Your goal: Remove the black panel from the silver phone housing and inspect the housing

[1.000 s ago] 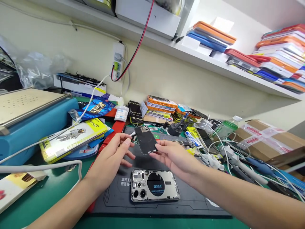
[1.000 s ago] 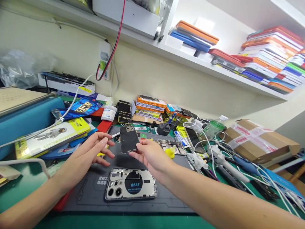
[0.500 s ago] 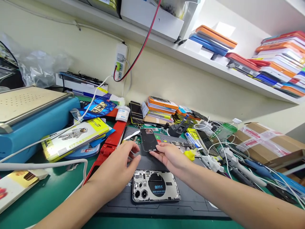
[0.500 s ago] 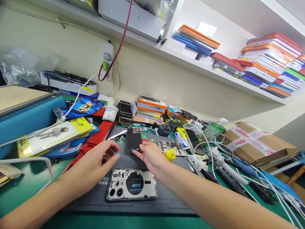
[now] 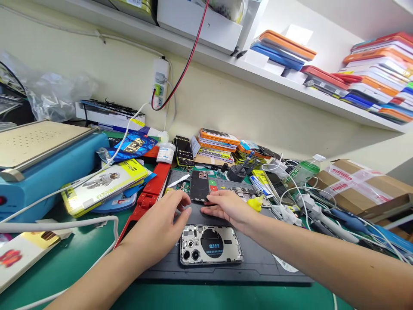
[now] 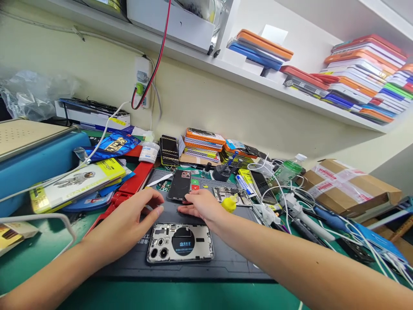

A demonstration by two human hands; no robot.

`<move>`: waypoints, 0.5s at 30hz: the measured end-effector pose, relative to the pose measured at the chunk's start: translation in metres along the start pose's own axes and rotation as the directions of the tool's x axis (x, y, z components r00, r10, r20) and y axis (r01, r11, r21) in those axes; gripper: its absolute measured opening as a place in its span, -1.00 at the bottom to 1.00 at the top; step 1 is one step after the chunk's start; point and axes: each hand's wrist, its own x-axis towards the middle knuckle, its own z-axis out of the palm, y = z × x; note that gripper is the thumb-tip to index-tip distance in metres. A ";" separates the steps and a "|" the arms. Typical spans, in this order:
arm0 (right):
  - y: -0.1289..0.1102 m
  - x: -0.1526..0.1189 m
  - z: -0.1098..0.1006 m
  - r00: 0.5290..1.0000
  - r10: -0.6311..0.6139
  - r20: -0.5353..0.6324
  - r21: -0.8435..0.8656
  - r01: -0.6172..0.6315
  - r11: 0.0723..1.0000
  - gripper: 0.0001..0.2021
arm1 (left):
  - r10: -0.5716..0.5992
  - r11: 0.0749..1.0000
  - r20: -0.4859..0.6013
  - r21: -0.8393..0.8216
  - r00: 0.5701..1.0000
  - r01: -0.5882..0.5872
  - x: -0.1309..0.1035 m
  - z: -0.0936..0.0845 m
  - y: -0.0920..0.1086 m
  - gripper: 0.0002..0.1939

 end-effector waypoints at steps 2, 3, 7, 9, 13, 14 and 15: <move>-0.004 0.000 -0.002 1.000 0.010 0.008 -0.055 -0.010 0.998 -0.89 | 0.032 0.999 -0.008 0.019 0.999 -0.032 -0.001 -0.001 0.001 -0.86; -0.006 0.000 -0.003 1.000 0.012 0.010 -0.081 -0.012 0.997 -0.89 | 0.055 0.998 -0.010 0.030 0.998 -0.055 -0.001 -0.001 0.002 -0.86; -0.015 -0.001 -0.007 1.000 0.017 0.010 -0.190 -0.015 0.982 -0.86 | 0.174 0.981 -0.004 0.084 0.985 -0.173 -0.006 -0.001 0.017 -0.87; -0.019 -0.002 -0.008 1.000 0.016 0.001 -0.257 -0.015 0.966 -0.87 | 0.233 0.966 0.014 0.116 0.972 -0.233 -0.017 -0.002 0.029 -0.86; -0.026 -0.008 -0.007 0.998 -0.055 -0.020 -0.448 0.040 0.893 -0.75 | 0.351 0.918 -0.013 0.201 0.936 -0.341 -0.056 -0.011 0.031 -0.77; -0.029 -0.010 -0.007 0.996 -0.093 -0.020 -0.506 0.070 0.860 -0.65 | 0.337 0.919 -0.049 0.233 0.940 -0.318 -0.068 -0.017 0.024 -0.72; -0.033 -0.014 -0.005 0.989 -0.146 0.002 -0.556 0.122 0.822 -0.59 | 0.309 0.924 -0.096 0.265 0.946 -0.275 -0.082 -0.025 0.014 -0.68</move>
